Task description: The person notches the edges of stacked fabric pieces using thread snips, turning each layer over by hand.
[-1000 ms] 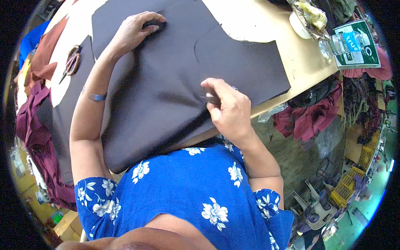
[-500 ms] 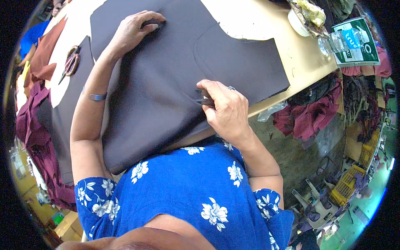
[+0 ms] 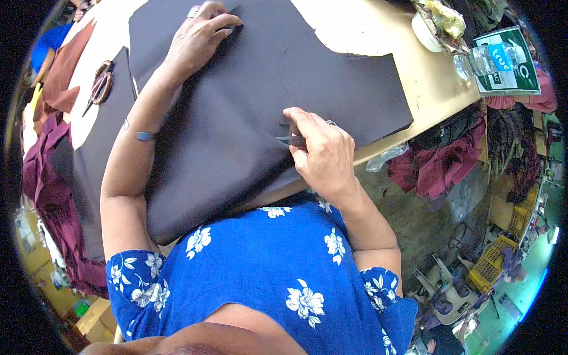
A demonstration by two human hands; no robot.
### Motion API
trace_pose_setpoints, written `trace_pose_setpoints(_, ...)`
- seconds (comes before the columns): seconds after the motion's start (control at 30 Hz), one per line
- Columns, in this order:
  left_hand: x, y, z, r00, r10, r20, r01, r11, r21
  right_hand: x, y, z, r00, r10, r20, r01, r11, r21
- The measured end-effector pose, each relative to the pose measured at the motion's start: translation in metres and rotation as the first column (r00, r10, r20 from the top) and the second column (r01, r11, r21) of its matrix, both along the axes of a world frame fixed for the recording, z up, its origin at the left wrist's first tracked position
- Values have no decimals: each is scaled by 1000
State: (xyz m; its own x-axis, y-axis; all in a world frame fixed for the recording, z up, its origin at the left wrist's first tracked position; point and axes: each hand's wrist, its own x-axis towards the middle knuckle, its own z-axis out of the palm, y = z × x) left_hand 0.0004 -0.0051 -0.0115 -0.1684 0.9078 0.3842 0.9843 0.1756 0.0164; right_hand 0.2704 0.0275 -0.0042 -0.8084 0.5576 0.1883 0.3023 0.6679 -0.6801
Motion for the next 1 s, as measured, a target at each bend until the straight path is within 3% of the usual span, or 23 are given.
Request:
trace_pose_setpoints(0.07, 5, -3, 4, 969, -20, -245, 53, 990, 130, 0, 0, -1, 1000, 3, -8, -3, 1000, 17)
trace_pose_setpoints(0.17, 7, -1, -4, 994, -67, -92, 60, 995, -76, 0, 0, -4, 999, 0, -36, 1, 1000, 23)
trace_pose_setpoints(0.3, 25, -12, 3, 992, -47, 118, 57, 995, -83, 0, 0, -3, 999, -10, -39, 10, 1000, 12)
trace_pose_setpoints(0.53, 44, -31, 2, 986, -63, 155, 92, 979, -183, -1, 0, -2, 999, -8, -49, 9, 1000, 9)
trace_pose_setpoints(0.9, 47, -35, -9, 987, -86, 134, 104, 985, -135, 0, 0, 0, 999, -26, -39, 23, 998, -64)
trace_pose_setpoints(1.0, 48, -34, -11, 990, -86, 114, 98, 990, -104, 0, 1, -2, 997, -22, -73, 22, 1000, 1)
